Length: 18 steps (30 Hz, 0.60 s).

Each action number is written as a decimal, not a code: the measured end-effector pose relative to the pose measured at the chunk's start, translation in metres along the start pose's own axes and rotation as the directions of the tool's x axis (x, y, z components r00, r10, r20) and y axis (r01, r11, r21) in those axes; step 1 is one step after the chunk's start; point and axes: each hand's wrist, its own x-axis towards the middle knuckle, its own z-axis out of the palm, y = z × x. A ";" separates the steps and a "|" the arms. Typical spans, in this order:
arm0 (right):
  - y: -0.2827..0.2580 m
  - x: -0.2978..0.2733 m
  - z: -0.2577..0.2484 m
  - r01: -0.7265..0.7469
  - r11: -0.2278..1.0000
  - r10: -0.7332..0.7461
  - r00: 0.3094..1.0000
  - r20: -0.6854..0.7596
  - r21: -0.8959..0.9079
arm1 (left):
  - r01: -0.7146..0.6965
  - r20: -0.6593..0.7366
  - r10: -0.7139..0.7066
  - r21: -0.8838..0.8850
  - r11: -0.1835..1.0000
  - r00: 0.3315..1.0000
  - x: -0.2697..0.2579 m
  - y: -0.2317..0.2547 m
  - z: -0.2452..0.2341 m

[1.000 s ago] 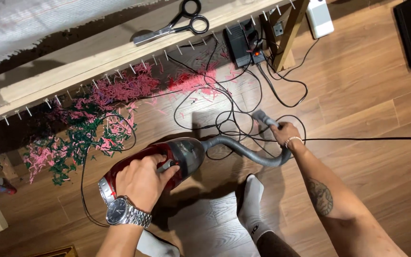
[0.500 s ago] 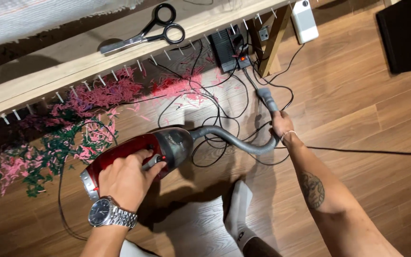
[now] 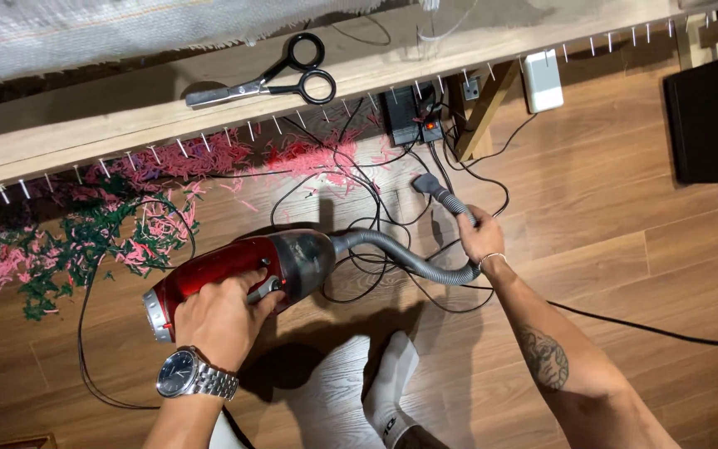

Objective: Trimming threads on a tufted rug, using a tufting gun to add yarn, and vacuuming the work area.

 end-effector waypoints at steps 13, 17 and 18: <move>-0.045 0.031 0.045 -0.270 0.963 0.219 0.813 0.539 0.016 | 0.071 0.018 -0.070 -0.014 0.997 0.997 -0.008 -0.029 0.001; -0.080 0.020 0.036 -0.255 0.967 0.242 0.900 0.363 -0.010 | 0.073 -0.059 -0.074 -0.025 0.997 0.995 -0.013 -0.045 -0.001; -0.082 0.016 0.036 -0.251 0.968 0.238 0.900 0.365 -0.012 | 0.077 -0.061 -0.079 -0.028 0.997 0.995 -0.015 -0.050 -0.001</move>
